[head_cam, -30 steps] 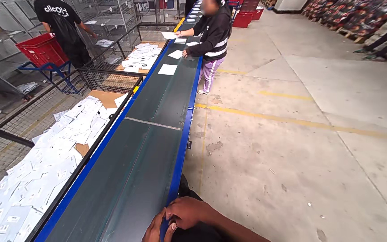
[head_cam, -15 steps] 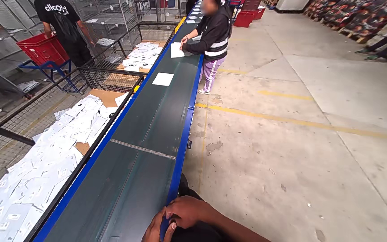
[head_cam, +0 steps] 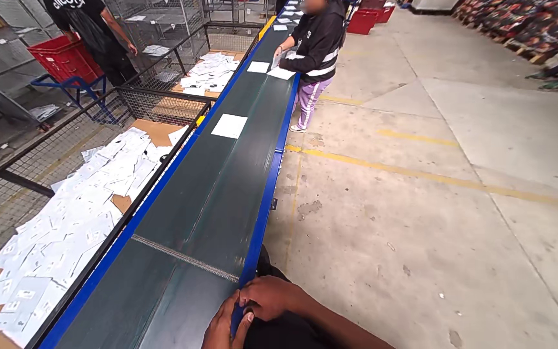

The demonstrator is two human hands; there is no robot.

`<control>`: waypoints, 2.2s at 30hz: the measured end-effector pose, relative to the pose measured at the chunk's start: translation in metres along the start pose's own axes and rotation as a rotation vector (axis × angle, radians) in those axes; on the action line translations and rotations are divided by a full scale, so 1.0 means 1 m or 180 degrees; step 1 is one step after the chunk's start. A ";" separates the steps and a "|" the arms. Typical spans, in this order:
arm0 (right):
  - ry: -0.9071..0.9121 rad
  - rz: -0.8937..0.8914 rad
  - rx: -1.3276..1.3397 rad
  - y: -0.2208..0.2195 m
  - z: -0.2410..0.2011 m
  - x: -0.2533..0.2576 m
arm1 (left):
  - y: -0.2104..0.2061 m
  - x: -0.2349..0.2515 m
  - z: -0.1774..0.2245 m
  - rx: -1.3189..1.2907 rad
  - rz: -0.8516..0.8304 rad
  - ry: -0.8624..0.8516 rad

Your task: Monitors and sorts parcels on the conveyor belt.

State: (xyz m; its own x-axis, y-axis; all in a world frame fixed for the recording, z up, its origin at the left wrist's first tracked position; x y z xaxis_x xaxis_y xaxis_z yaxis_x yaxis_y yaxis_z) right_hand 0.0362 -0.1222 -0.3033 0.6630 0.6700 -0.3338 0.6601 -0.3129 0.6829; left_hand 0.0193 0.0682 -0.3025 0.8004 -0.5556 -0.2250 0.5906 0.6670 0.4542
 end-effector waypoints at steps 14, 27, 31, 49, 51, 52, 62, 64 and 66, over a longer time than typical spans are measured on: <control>-0.0099 0.0031 0.0010 -0.009 0.011 0.000 | -0.008 0.025 -0.044 -0.0165 0.0061 0.0136; -0.0930 -0.0158 0.0536 -0.015 0.083 -0.020 | 0.035 0.124 -0.068 0.1080 -0.0298 0.0068; -0.1266 -0.0153 0.0745 -0.022 0.111 -0.029 | 0.052 0.155 -0.063 0.1261 -0.0343 -0.0035; -0.1573 -0.0202 0.1000 -0.010 0.153 -0.011 | 0.321 0.224 -0.225 0.1996 0.1666 0.1241; -0.1571 -0.0028 0.1018 -0.004 0.156 -0.008 | 0.354 0.229 -0.204 0.1653 0.2270 0.1002; -0.1537 0.0061 0.1006 -0.001 0.157 -0.006 | 0.355 0.229 -0.190 0.1497 0.2452 0.0708; -0.0790 0.0422 0.0679 0.042 0.154 0.048 | 0.113 0.119 -0.132 0.0111 0.1207 0.0012; -0.0762 0.0468 0.0670 0.049 0.152 0.057 | 0.071 0.092 -0.123 -0.0055 0.1160 0.0099; -0.0707 0.0493 0.0603 0.049 0.148 0.067 | 0.041 0.067 -0.113 -0.0189 0.1200 0.0155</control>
State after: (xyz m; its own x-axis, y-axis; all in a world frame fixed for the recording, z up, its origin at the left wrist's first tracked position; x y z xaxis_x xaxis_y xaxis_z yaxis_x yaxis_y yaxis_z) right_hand 0.1650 -0.1924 -0.3880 0.8077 0.4482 -0.3832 0.5855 -0.5333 0.6105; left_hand 0.1087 0.1145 -0.3968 0.9657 -0.2425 -0.0931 0.2576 0.8483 0.4626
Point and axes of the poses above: each hand's wrist, its own x-axis towards the middle knuckle, its own y-axis out of the back of the hand, z = x × y, the point moved 3 cm from there along x, towards the middle knuckle, and after that the axes turned 7 degrees about -x, right-handed, at the moved point
